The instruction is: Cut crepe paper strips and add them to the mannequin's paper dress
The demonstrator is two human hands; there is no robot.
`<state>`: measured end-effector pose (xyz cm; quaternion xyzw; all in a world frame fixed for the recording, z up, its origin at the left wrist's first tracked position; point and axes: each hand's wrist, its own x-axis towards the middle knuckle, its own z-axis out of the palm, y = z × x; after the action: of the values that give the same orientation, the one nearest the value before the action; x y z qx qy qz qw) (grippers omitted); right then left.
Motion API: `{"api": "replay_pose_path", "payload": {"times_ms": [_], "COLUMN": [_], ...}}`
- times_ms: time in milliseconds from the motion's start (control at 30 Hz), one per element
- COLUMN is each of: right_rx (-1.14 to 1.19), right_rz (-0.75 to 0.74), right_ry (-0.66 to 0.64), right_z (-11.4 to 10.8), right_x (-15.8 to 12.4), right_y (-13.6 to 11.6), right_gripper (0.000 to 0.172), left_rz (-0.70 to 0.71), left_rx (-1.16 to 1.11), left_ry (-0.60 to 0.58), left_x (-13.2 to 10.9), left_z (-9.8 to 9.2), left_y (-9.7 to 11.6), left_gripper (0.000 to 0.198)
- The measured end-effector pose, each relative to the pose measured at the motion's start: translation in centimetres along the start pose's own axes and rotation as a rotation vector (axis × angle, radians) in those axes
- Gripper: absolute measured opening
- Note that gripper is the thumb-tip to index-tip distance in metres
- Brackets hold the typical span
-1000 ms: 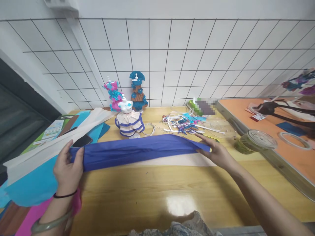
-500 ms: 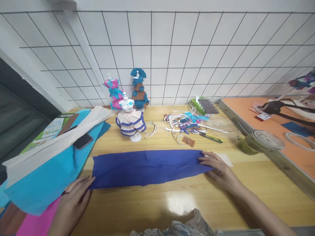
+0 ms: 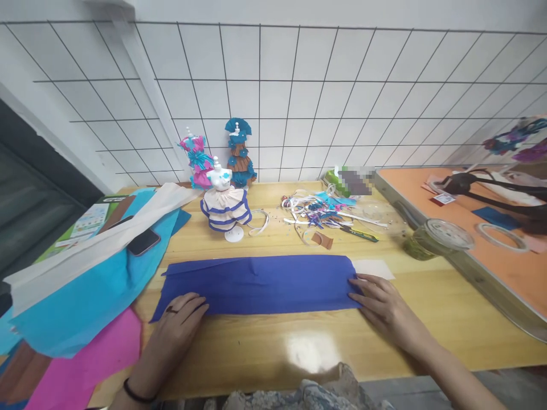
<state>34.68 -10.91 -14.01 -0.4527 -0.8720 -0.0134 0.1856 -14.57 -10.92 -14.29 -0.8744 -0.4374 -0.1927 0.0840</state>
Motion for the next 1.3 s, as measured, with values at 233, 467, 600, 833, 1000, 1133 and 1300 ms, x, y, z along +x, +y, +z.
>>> {"api": "replay_pose_path", "payload": {"times_ms": [233,467,600,833,1000,1133,1300], "right_rx": [-0.05,0.039,0.024,-0.066,-0.045,-0.019,0.026], "right_rz": [0.006,0.029,0.047,0.016,0.044,0.021,0.002], "right_ry": [-0.058,-0.042,-0.011,-0.094,-0.033,-0.026,-0.004], "right_z": [-1.0,-0.4,-0.6,-0.6,-1.1,-1.1,1.3], "right_x": [-0.9,-1.7,-1.5,-0.7,-0.3,1.4,3.9], "right_y": [-1.6,-2.6,-3.0,-3.0,-3.2,-5.7,-9.0], "right_gripper": [0.032,0.023,0.022,0.023,0.022,0.024,0.019], "left_rz": [0.007,-0.001,-0.052,-0.122,-0.13,-0.141,-0.159], "left_rx": [0.0,-0.081,-0.152,-0.255,-0.283,-0.292,-0.297], "left_ry": [-0.017,-0.075,-0.076,-0.101,-0.102,-0.11,-0.139], "left_x": [-1.1,-0.6,-0.1,0.7,1.0,1.4,1.9], "left_z": [-0.3,0.1,0.0,-0.3,-0.4,-0.5,-0.6], "left_y": [0.7,1.7,1.6,1.2,1.0,1.0,1.0], "left_gripper": [0.033,0.032,0.026,0.021,0.022,0.022,0.023]}}
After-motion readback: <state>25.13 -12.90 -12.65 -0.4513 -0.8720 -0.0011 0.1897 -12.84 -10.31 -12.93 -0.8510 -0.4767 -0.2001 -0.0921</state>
